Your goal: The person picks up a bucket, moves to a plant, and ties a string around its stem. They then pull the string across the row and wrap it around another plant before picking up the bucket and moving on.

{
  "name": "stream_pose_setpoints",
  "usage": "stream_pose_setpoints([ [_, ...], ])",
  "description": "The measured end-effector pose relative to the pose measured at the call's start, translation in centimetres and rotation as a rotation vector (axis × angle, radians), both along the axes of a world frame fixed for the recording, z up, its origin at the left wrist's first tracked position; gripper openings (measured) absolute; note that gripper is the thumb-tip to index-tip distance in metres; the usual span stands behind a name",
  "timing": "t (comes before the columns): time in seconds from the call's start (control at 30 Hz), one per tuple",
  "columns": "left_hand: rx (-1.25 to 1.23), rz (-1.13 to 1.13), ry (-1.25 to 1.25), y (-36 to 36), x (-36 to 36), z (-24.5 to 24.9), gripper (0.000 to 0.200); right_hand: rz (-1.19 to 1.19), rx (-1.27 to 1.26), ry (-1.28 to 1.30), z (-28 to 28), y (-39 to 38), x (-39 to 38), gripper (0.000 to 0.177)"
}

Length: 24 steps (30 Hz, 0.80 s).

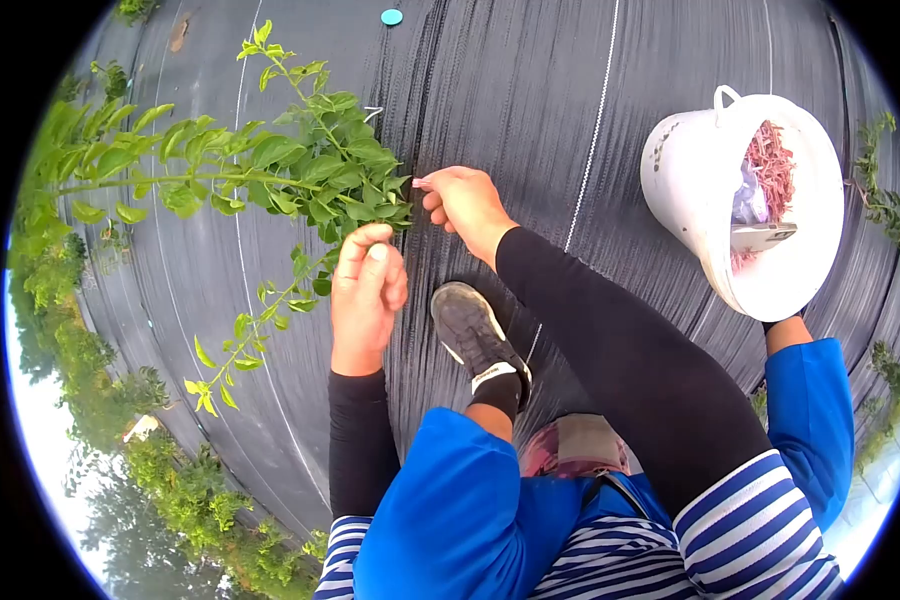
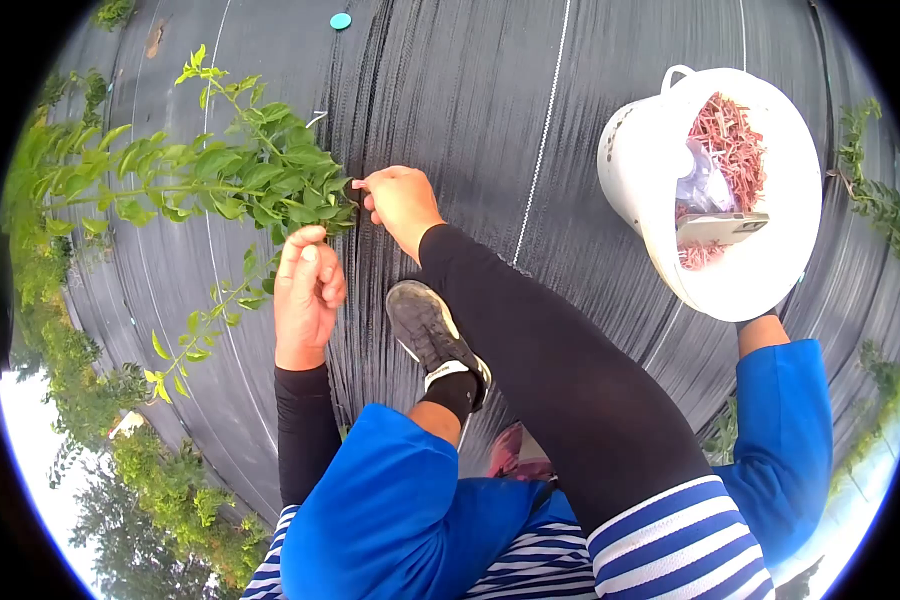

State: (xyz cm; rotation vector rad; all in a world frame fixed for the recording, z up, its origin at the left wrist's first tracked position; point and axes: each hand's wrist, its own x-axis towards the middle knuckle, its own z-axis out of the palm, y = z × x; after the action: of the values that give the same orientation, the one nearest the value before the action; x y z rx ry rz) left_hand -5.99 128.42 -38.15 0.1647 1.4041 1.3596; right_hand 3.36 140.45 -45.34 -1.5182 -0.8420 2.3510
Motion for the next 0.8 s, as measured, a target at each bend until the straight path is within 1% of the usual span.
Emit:
stream_pose_setpoints([
  [0.03,-0.033,-0.032,0.197,1.1,-0.2,0.9,0.031,-0.016,-0.045,0.073,-0.7,0.1,0.7,0.021],
  [0.07,-0.106,-0.058,0.407,2.5,-0.1,1.7,0.047,-0.063,-0.119,0.123,-0.9,0.2,1.2,0.022],
  [0.13,-0.158,-0.016,0.603,4.6,-0.6,1.1,0.056,-0.118,-0.229,0.219,-1.1,0.8,1.8,0.021],
  [0.17,-0.198,-0.003,0.696,5.4,-0.8,0.7,0.06,-0.119,-0.232,0.224,-0.9,1.2,1.8,0.021],
  [0.2,-0.2,-0.005,0.7,6.0,-0.9,0.5,0.06,-0.111,-0.236,0.222,-0.7,1.6,1.9,0.02],
  [0.27,-0.288,-0.114,0.712,6.9,-1.1,0.5,0.06,-0.073,-0.206,0.172,-0.1,2.6,1.6,0.018],
  [0.3,-0.289,-0.111,0.719,6.9,-1.0,0.6,0.06,-0.07,-0.207,0.179,-0.1,2.8,1.3,0.018],
  [0.37,-0.258,-0.276,0.717,6.7,-0.9,0.7,0.057,0.02,-0.068,0.091,-0.4,3.7,0.6,0.017],
  [0.4,-0.184,-0.307,0.728,6.1,-1.0,0.2,0.051,0.021,-0.067,0.096,-0.8,4.1,0.4,0.017],
  [0.43,-0.182,-0.374,0.775,5.4,-1.5,-0.6,0.05,0.059,0.012,0.144,-1.2,4.6,0.3,0.017],
  [0.5,-0.165,-0.486,0.851,4.6,-1.6,-0.3,0.045,0.136,0.173,0.237,-1.0,5.5,0.0,0.019],
  [0.53,-0.165,-0.486,0.852,4.4,-1.6,-0.3,0.045,-0.076,0.095,0.437,-0.9,5.2,-0.2,0.019],
  [0.57,-0.141,-0.495,0.885,4.0,-1.7,-0.4,0.042,0.072,0.305,0.393,-3.1,5.8,-0.8,0.02],
  [0.6,-0.118,-0.505,0.916,3.5,-1.7,-0.4,0.038,0.186,0.373,0.216,-1.6,6.5,-1.2,0.023],
  [0.63,-0.118,-0.509,0.916,3.1,-1.8,-0.4,0.038,0.296,0.44,0.038,0.0,7.2,-1.7,0.028],
  [0.67,-0.087,-0.434,0.805,2.7,-1.8,-0.3,0.036,0.388,0.747,-0.002,-0.3,7.4,-2.0,0.038],
  [0.7,-0.058,-0.36,0.693,2.3,-1.9,-0.2,0.033,0.392,0.912,-0.013,-0.4,7.4,-2.5,0.04],
  [0.77,0.027,-0.16,0.475,1.3,-2.1,-0.6,0.027,0.449,1.044,-0.077,0.2,7.4,-3.0,0.04],
  [0.8,0.055,-0.08,0.407,1.3,-2.2,-0.9,0.025,0.545,1.023,-0.068,1.1,7.7,-3.2,0.04],
])
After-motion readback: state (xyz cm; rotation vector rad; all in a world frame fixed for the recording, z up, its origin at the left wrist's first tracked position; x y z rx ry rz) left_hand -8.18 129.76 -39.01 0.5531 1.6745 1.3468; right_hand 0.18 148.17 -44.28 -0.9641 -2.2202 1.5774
